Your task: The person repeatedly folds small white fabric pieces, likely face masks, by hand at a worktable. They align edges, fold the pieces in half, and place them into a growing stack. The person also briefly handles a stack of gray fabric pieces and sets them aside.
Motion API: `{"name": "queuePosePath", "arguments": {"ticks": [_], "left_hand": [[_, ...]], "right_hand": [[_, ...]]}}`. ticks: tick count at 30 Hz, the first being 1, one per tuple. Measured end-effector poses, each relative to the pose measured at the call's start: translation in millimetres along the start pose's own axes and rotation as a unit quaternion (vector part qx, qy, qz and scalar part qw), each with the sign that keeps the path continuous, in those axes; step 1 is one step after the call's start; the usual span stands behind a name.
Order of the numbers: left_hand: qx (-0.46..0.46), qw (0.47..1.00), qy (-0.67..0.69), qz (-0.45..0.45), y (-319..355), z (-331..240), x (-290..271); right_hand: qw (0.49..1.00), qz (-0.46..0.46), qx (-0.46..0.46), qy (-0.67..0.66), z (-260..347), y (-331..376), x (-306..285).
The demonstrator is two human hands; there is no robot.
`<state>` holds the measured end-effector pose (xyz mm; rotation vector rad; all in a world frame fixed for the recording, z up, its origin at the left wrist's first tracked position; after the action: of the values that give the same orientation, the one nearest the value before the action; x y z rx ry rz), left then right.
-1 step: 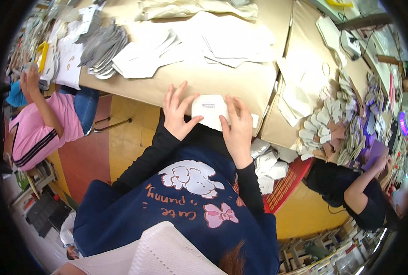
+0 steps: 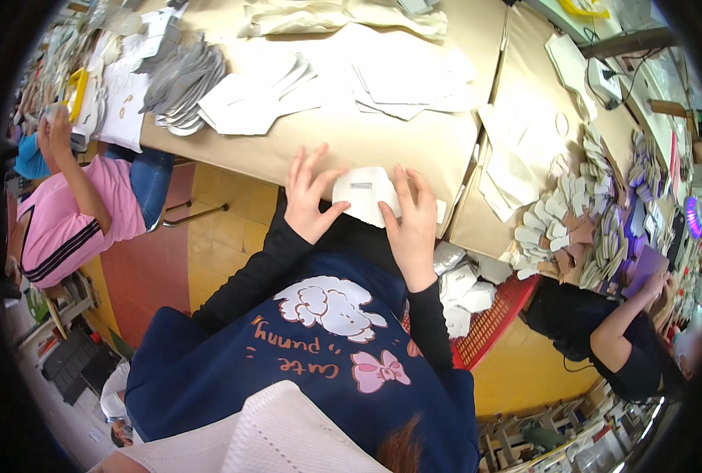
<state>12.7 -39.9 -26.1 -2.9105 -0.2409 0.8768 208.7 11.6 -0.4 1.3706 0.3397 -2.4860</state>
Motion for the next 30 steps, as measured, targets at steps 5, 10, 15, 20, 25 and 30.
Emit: {"name": "queuePosePath", "arguments": {"ticks": [5,10,15,20,25,30], "left_hand": [[0.179,0.976,0.122,0.014,-6,-2,-13],[0.155,0.962,0.218,-0.049,-13,-22,-27],[0.277,0.943,0.179,-0.032,-39,-44,-41],[0.346,0.920,0.186,-0.014,-57,-58,-52],[0.341,0.917,0.205,0.027,-62,-65,-50],[0.308,0.926,0.212,0.049,-63,-62,-48]], "right_hand": [[0.997,0.008,-0.082,-0.005,-8,-16,-12],[0.978,-0.116,-0.169,-0.040,-2,-21,-33],[0.954,-0.209,-0.212,0.015,12,-20,-53],[0.944,-0.222,-0.243,-0.004,21,-23,-61],[0.949,-0.184,-0.255,0.003,21,-23,-71],[0.959,-0.140,-0.245,-0.010,27,-31,-69]]}}
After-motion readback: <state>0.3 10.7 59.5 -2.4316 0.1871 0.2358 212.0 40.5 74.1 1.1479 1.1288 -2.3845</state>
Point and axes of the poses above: each hand's wrist, its own y-axis away from the middle knuckle, its own x-axis out of the palm, z = x × y, the point moved 1 cm from there along -y, towards the middle knuckle, and after that the axes turned 11 degrees about y, right-handed, at the moved point
